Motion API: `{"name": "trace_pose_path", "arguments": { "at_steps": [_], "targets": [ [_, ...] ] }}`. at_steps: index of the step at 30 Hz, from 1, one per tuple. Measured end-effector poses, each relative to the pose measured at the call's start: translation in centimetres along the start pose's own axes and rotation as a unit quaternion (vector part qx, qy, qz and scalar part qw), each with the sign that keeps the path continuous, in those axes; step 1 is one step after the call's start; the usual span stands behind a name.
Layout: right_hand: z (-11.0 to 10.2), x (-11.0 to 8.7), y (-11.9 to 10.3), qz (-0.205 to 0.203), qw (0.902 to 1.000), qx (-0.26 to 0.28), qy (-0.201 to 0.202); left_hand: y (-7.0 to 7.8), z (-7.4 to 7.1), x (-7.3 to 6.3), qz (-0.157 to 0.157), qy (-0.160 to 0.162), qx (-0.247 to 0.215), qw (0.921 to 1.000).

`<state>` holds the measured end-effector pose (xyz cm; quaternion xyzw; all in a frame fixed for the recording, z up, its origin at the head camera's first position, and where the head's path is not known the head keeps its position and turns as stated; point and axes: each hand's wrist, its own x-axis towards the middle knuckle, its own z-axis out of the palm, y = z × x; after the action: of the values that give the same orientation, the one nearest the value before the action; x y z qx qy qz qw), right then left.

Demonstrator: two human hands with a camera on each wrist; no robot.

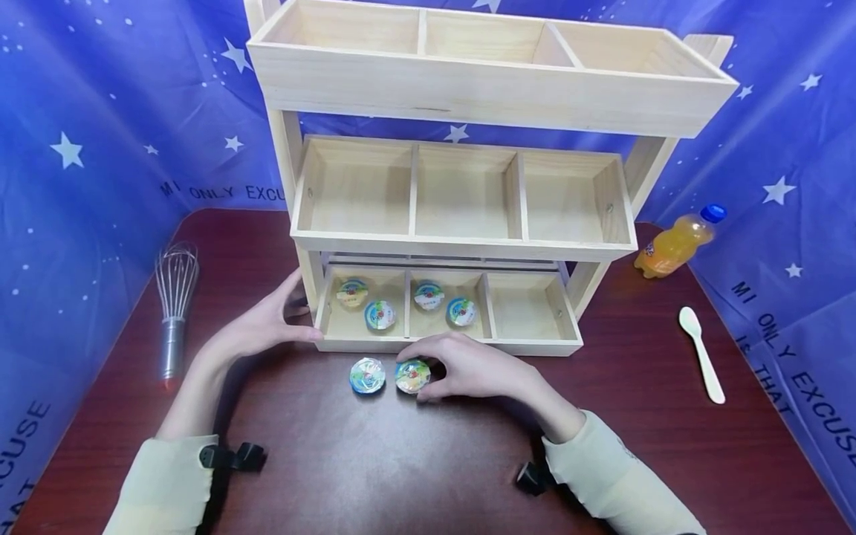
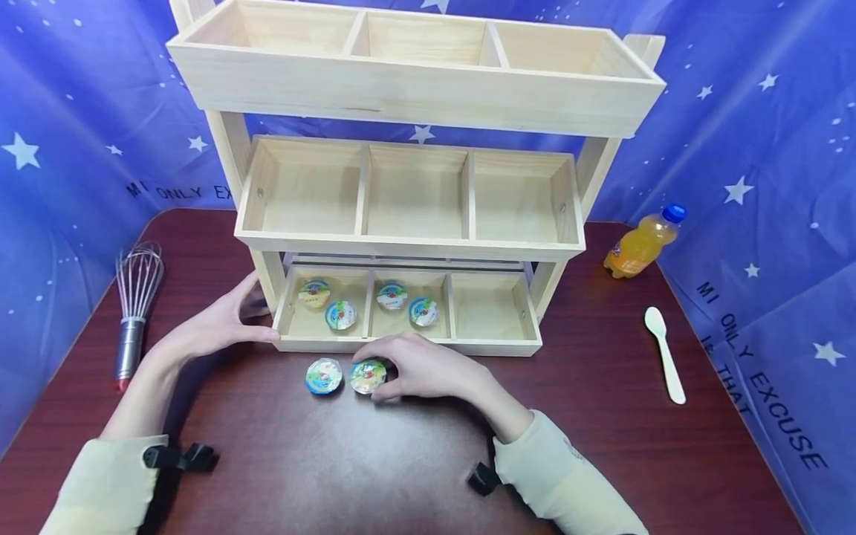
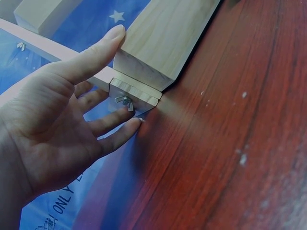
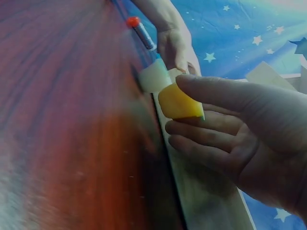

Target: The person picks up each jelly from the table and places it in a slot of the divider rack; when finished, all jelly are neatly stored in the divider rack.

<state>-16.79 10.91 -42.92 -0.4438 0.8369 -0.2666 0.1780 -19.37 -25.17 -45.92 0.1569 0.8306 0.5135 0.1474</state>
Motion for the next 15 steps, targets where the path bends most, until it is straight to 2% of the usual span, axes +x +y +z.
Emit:
{"name": "trace_pose_path", "arguments": {
  "at_steps": [5,9,15],
  "targets": [
    [-1.0,-0.4,0.2,-0.004,0.9997,0.014,0.021,0.0,0.0,0.0,-0.002,-0.002,-0.002,1.0],
    [-2.0,-0.8,0.1,0.009,0.998,0.051,0.037,-0.1,0.1,0.0,-0.001,-0.003,-0.002,1.0],
    [-3.6,-1.6,0.4,0.033,0.995,0.055,0.077,0.0,0.1,0.0,-0.001,-0.002,0.0,1.0]
  ]
}}
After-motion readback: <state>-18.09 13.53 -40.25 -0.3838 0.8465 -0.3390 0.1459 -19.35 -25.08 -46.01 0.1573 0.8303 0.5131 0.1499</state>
